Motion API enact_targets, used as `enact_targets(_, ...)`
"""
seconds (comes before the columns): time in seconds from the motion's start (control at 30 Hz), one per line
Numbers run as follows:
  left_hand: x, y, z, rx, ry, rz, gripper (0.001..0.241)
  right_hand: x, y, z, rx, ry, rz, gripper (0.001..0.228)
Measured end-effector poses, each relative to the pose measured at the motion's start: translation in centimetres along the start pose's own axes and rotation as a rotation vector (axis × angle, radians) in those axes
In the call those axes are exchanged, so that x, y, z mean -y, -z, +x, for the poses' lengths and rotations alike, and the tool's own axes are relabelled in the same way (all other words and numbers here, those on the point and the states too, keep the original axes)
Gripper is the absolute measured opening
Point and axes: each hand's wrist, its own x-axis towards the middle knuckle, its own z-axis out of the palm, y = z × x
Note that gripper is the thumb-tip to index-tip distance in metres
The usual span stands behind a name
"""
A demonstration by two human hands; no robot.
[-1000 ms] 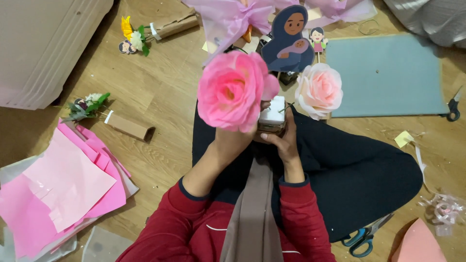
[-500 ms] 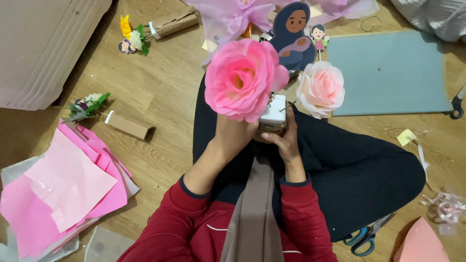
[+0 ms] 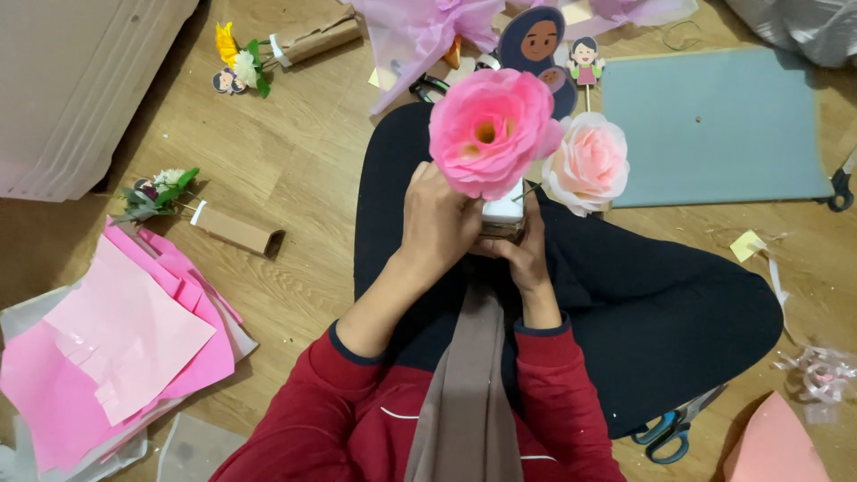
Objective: Arranging artificial flowers by inserting them into a foam block and wrapping the base with decorative materials.
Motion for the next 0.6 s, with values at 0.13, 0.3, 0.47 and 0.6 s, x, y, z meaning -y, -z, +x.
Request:
enact_targets(0.13, -0.1, 0.6, 0.2, -0.015, 0.023, 0.003, 0.009, 1.7, -0.9, 0.6, 0.008, 0.006, 0.012, 0.091)
enact_targets(0.3, -0.7, 1.8, 0.4, -0.026, 0.109, 0.003, 0.010, 1.1, -0.2, 0.5, 0.051, 0.047, -0.079, 0.078)
enact_targets(0.47, -1.3, 3.0, 1.2, 0.026, 0.165, 0.060, 0.012, 0.2, 0.1, 0.4, 0.036, 0.016, -0.067, 0.078)
enact_targets(0.6, -1.4, 3.0, 1.2, 0.052, 0.143, 0.189, 0.004, 0.6, -0.3, 0.5, 0.028, -0.033, -0.002, 0.078)
